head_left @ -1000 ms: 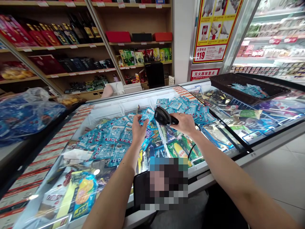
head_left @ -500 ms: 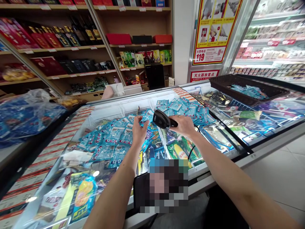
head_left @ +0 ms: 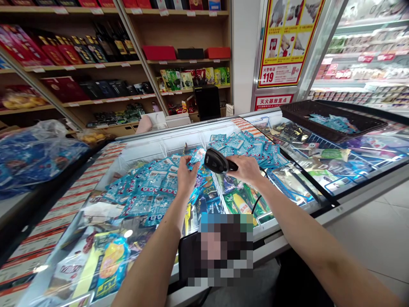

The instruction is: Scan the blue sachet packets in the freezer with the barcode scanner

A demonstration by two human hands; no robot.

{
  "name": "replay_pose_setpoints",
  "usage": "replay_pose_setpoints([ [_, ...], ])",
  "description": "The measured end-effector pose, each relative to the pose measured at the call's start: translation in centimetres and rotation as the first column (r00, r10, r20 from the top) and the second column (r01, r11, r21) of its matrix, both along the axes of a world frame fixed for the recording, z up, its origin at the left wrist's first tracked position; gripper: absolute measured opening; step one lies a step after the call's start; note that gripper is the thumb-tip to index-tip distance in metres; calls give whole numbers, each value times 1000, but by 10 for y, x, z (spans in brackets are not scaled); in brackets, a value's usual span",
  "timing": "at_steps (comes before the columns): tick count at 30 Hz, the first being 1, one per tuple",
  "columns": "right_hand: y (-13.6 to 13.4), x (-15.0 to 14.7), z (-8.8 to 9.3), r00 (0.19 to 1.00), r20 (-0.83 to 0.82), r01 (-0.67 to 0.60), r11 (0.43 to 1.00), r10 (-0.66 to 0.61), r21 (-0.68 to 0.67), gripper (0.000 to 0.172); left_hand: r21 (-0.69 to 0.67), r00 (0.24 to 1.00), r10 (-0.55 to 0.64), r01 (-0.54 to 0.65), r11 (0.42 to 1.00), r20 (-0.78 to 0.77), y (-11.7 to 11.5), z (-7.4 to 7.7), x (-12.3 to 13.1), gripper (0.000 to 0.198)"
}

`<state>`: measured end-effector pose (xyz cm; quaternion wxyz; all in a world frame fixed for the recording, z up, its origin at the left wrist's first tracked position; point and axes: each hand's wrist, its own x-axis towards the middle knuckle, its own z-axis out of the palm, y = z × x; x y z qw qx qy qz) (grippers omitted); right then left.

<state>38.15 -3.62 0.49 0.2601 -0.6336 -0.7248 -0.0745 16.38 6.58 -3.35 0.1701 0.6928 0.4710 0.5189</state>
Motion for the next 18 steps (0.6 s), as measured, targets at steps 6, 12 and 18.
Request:
replay_pose_setpoints([
  [6,1,0,-1,1000,-17,1,999,0,32,41,-6,1000,-5,5,1000,6,3,-3,0,36],
  [12,2,4,1,990,-11,137,989,-137,45,40,15,1000,28,-28,1000,-3,1,-3,-3,37],
  [18,5,15,3,941,-20,337,941,-336,19,38,166,977,160,-136,977,-139,-7,6,-3,45],
])
